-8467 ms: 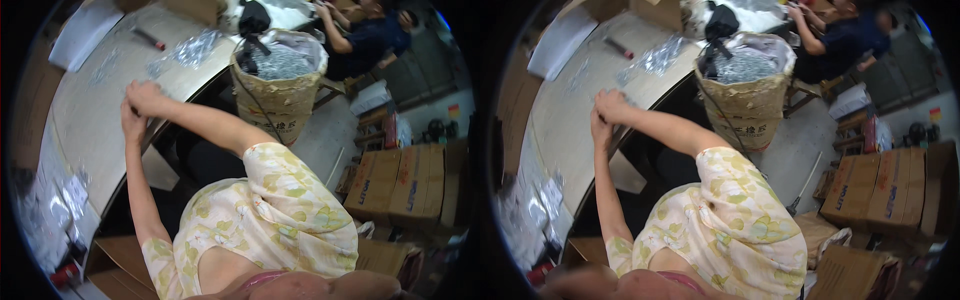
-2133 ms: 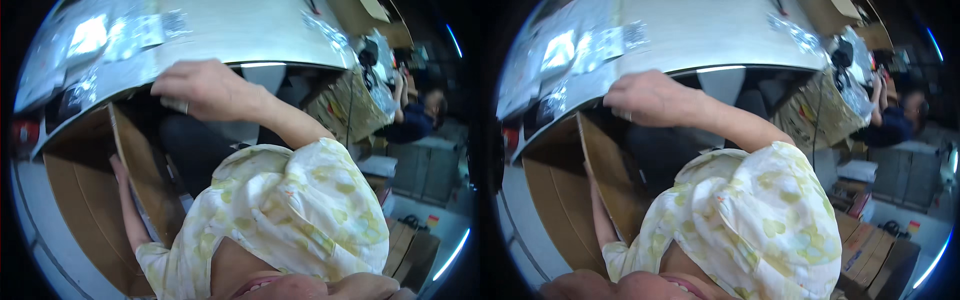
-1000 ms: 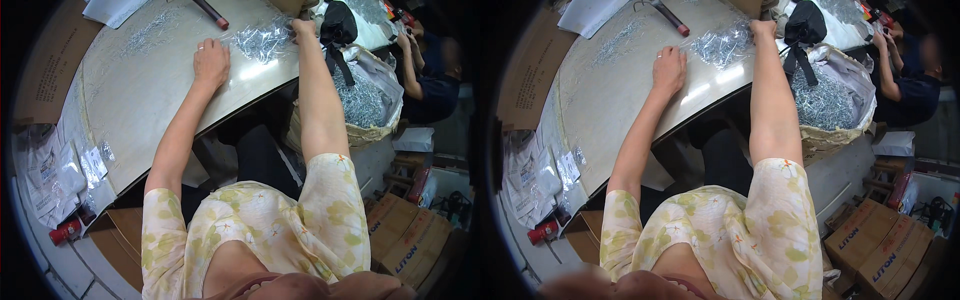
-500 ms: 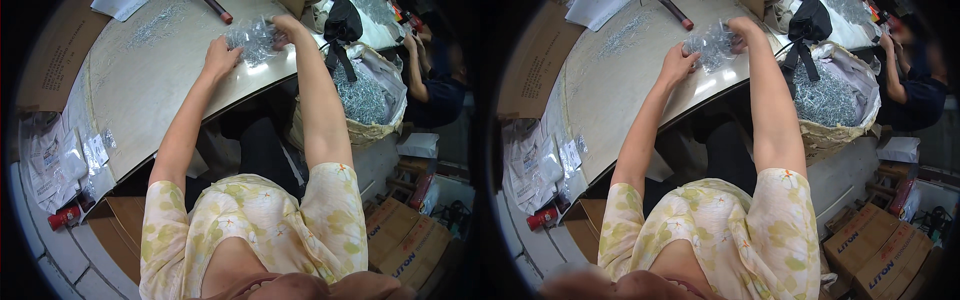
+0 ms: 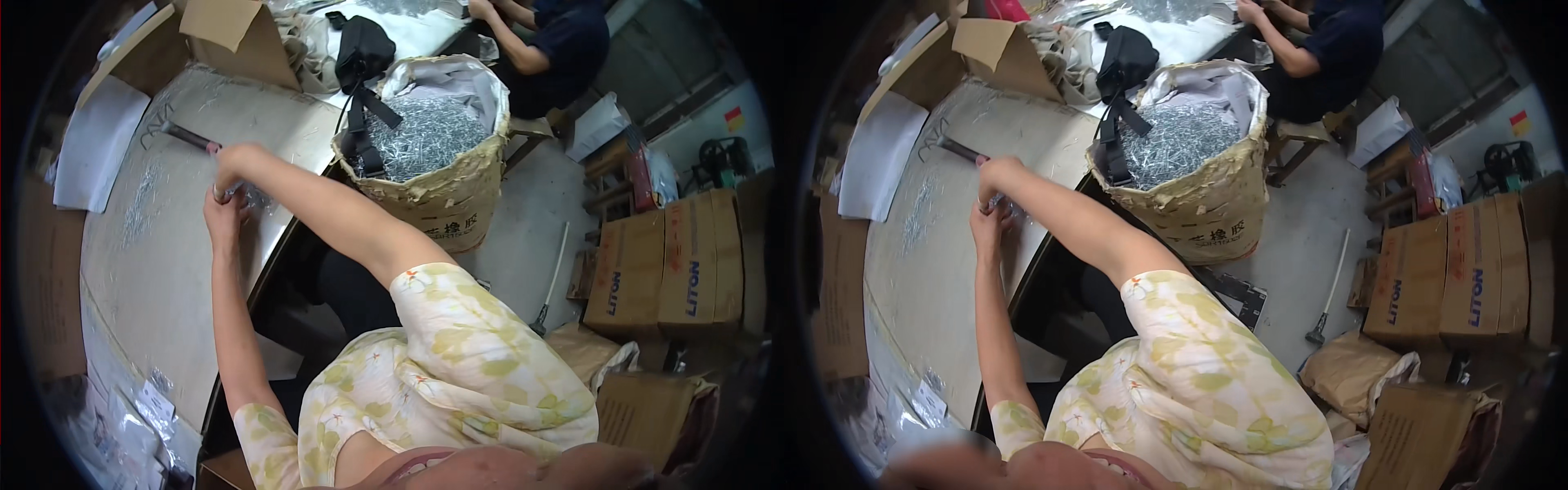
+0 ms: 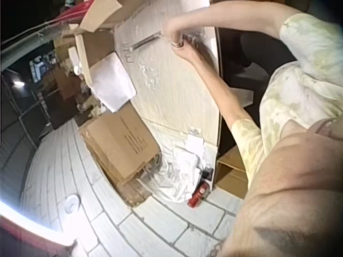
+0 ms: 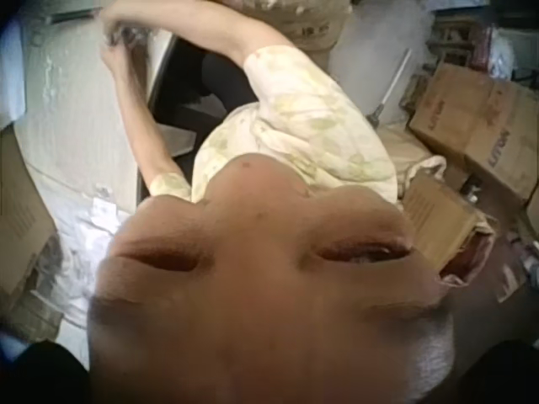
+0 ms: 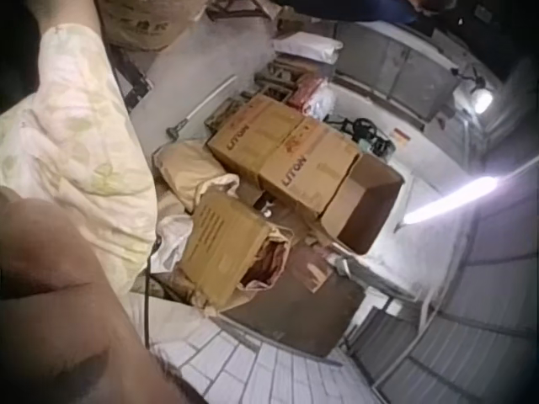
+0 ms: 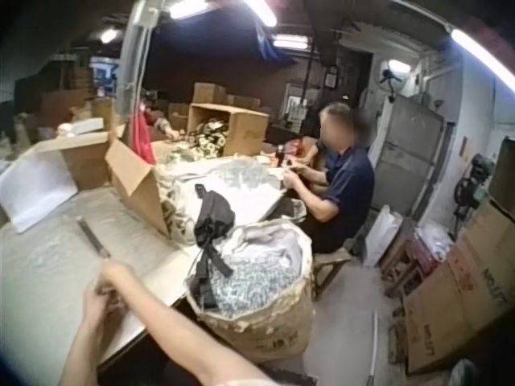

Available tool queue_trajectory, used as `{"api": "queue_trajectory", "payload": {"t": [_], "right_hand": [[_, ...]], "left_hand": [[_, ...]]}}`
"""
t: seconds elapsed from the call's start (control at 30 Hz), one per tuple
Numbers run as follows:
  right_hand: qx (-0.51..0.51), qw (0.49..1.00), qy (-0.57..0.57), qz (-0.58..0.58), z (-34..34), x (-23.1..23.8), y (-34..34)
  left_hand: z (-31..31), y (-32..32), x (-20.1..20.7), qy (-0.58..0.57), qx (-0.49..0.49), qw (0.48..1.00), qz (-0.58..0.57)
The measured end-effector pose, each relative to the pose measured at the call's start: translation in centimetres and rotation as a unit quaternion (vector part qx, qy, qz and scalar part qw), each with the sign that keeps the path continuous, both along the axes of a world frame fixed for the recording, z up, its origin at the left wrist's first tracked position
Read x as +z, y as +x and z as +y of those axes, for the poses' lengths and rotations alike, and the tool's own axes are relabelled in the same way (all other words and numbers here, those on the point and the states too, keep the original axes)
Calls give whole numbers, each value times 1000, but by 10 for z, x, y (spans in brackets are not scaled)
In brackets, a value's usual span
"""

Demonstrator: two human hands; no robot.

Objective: Gathering small metal components from a workbench, placing them into small plastic bags, and then packing the bags into a cardboard box with protective wrap.

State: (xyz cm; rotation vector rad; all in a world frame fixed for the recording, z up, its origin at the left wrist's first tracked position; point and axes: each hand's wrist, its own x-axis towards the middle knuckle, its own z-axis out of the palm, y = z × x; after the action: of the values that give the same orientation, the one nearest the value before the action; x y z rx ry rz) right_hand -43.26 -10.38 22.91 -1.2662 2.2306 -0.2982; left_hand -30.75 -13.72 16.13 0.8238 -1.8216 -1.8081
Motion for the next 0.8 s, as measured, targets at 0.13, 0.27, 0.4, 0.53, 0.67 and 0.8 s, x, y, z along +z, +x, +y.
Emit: {"api": "queue_trajectory", "payload": {"t": [0.13, 0.27, 0.4, 0.53, 0.67, 0.8], "right_hand": [[-66, 995, -34, 72, 3, -7, 11], [-69, 992, -55, 96, 4, -9, 12], [-38, 997, -17, 70, 11, -9, 15], [-48, 992, -85, 79, 14, -28, 9], [-42, 986, -143, 74, 3, -49, 3], [-38, 984, -171, 21, -1, -54, -7]], "left_hand": [[3, -3, -3, -11, 30, 999, 9], [-1, -1, -10, -3, 50, 998, 26], [7, 6, -11, -11, 52, 998, 35], [10, 0, -15, -43, 29, 998, 34], [9, 3, -14, -40, -10, 999, 33], [24, 70, 14, -137, 29, 990, -24]]}}
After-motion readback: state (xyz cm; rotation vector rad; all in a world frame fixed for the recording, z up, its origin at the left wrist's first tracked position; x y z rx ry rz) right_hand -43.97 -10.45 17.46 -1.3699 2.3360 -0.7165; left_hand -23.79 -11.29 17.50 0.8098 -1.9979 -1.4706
